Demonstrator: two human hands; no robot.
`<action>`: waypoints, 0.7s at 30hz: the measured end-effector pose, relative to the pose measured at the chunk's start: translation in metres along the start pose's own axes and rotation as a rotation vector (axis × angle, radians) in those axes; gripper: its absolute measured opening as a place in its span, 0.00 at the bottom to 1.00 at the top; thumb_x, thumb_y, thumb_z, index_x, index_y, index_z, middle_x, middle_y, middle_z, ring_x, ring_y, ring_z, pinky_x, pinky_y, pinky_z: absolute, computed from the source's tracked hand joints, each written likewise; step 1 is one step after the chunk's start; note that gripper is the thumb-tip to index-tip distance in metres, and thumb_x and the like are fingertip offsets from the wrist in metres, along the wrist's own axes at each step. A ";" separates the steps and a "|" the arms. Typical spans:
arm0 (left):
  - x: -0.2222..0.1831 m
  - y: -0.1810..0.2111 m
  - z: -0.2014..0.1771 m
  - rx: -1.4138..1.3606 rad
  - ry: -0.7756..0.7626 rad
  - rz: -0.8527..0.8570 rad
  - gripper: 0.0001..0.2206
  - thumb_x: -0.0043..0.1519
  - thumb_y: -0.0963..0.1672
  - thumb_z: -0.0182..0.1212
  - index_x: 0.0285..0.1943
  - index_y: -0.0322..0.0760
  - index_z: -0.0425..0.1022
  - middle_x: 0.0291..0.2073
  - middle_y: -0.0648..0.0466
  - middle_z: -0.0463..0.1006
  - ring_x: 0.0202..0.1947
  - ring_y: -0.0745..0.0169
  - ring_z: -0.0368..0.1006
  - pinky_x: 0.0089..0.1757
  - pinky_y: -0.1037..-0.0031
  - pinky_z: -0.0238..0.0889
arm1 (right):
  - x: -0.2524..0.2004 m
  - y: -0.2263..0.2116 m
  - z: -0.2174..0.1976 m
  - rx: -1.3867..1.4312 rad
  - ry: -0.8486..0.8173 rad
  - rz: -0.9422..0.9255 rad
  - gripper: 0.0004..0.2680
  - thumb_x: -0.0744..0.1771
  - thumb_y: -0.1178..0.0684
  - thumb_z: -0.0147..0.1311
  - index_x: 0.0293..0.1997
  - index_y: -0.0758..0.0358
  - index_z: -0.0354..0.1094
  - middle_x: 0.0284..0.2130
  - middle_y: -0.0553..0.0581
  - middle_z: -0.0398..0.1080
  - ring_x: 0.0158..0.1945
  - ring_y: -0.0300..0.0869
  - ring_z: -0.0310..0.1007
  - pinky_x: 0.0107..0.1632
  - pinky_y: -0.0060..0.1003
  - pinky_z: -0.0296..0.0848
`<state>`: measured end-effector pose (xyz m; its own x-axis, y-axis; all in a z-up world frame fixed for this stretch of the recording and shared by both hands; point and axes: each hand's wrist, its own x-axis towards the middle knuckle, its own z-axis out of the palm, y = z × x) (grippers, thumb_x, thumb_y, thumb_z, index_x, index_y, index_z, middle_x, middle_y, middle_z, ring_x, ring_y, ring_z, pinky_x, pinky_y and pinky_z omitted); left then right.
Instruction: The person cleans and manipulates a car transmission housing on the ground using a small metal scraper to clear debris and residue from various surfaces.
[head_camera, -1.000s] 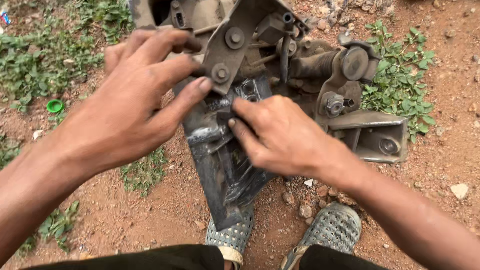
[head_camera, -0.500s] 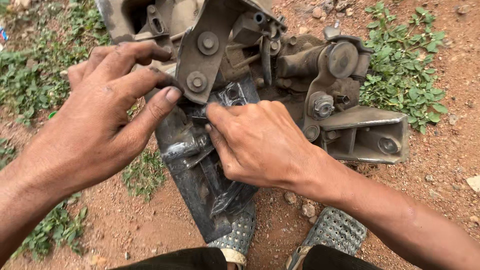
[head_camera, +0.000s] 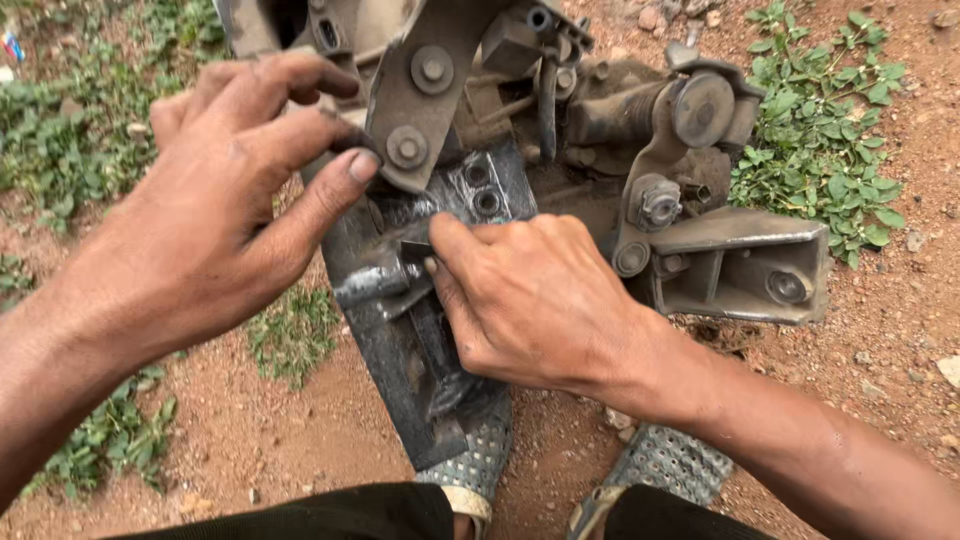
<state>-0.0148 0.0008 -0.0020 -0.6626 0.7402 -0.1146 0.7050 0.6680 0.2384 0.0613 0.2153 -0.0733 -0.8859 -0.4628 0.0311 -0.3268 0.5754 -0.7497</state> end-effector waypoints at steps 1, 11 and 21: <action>-0.002 0.002 0.001 -0.008 0.001 0.002 0.16 0.71 0.48 0.52 0.54 0.30 0.78 0.64 0.38 0.67 0.67 0.40 0.57 0.61 0.49 0.47 | 0.000 -0.003 -0.003 0.011 -0.079 0.033 0.04 0.65 0.57 0.48 0.34 0.67 0.67 0.11 0.57 0.66 0.07 0.44 0.60 0.13 0.44 0.59; -0.005 -0.002 -0.001 0.018 0.012 0.021 0.16 0.72 0.48 0.52 0.55 0.30 0.79 0.64 0.38 0.68 0.66 0.43 0.58 0.60 0.49 0.47 | 0.002 -0.012 -0.012 -0.067 -0.217 0.202 0.06 0.66 0.53 0.49 0.38 0.64 0.69 0.11 0.62 0.67 0.14 0.50 0.67 0.24 0.48 0.73; -0.015 -0.002 -0.003 0.030 0.096 0.064 0.16 0.74 0.48 0.53 0.55 0.29 0.78 0.63 0.36 0.67 0.65 0.43 0.59 0.59 0.50 0.48 | -0.016 0.027 0.017 -0.412 0.100 -0.467 0.05 0.67 0.61 0.53 0.44 0.71 0.66 0.36 0.63 0.71 0.37 0.46 0.75 0.35 0.37 0.78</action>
<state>-0.0071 -0.0115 0.0024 -0.6363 0.7714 -0.0071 0.7527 0.6229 0.2134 0.0718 0.2268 -0.1054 -0.6389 -0.6744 0.3702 -0.7691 0.5492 -0.3269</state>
